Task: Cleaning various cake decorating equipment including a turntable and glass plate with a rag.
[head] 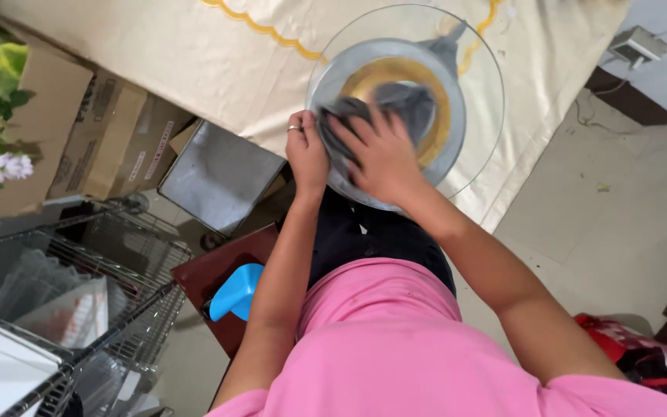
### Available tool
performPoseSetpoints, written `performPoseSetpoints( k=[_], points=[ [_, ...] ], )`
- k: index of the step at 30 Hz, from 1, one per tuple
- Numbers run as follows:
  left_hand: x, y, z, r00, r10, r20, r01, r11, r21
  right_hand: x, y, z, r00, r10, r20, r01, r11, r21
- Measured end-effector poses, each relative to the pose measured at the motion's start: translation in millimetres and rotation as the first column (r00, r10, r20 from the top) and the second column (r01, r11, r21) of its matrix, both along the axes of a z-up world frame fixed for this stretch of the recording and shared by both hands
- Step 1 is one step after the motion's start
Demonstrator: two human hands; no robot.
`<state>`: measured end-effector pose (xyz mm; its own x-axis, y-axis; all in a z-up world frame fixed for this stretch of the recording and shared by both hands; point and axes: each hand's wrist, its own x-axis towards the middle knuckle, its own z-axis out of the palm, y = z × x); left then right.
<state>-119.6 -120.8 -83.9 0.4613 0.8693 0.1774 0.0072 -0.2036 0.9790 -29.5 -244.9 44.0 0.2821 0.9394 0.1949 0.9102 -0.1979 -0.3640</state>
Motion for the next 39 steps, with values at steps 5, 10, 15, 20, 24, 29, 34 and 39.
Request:
performPoseSetpoints(
  k=[5, 10, 15, 20, 24, 29, 34, 39],
  points=[
    [-0.2, 7.9, 33.0, 0.995, -0.025, -0.092, -0.013, 0.919, -0.394, 49.1, -133.8, -50.9, 0.906, -0.423, -0.028, 0.423, 0.899, 0.117],
    [-9.9, 10.5, 37.9, 0.996, -0.029, -0.090, -0.008, 0.925, -0.379, 151.0, -225.7, -155.2, 0.659, -0.719, -0.220, 0.750, 0.649, 0.125],
    [-19.3, 15.6, 47.5, 0.986, -0.032, -0.164, -0.037, 0.913, -0.405, 212.3, -150.5, -226.7, 0.758, -0.622, -0.196, 0.650, 0.744, 0.154],
    [-23.5, 17.4, 55.0, 0.960, -0.030, -0.280, -0.073, 0.934, -0.350, 205.7, -64.2, -217.7, 0.471, -0.506, -0.723, 0.599, 0.785, -0.159],
    [-24.9, 22.2, 60.4, 0.949, -0.048, -0.311, -0.070, 0.931, -0.357, 214.9, -100.0, -265.4, 0.559, -0.489, -0.670, 0.598, 0.797, -0.084],
    [-26.0, 28.0, 50.0, 0.968, -0.049, -0.246, -0.038, 0.940, -0.338, 208.7, -189.5, -186.8, 0.103, -0.198, -0.975, 0.819, 0.573, -0.029],
    [-20.5, 28.9, 57.0, 0.973, -0.055, -0.223, -0.032, 0.929, -0.369, 167.4, -210.4, -91.5, 0.130, 0.013, -0.991, 0.930, 0.346, 0.126],
    [-22.8, 30.1, 41.2, 0.968, -0.066, -0.243, -0.001, 0.965, -0.264, 81.2, -98.0, 34.7, 0.682, -0.548, -0.484, 0.537, 0.825, -0.176]
  ],
)
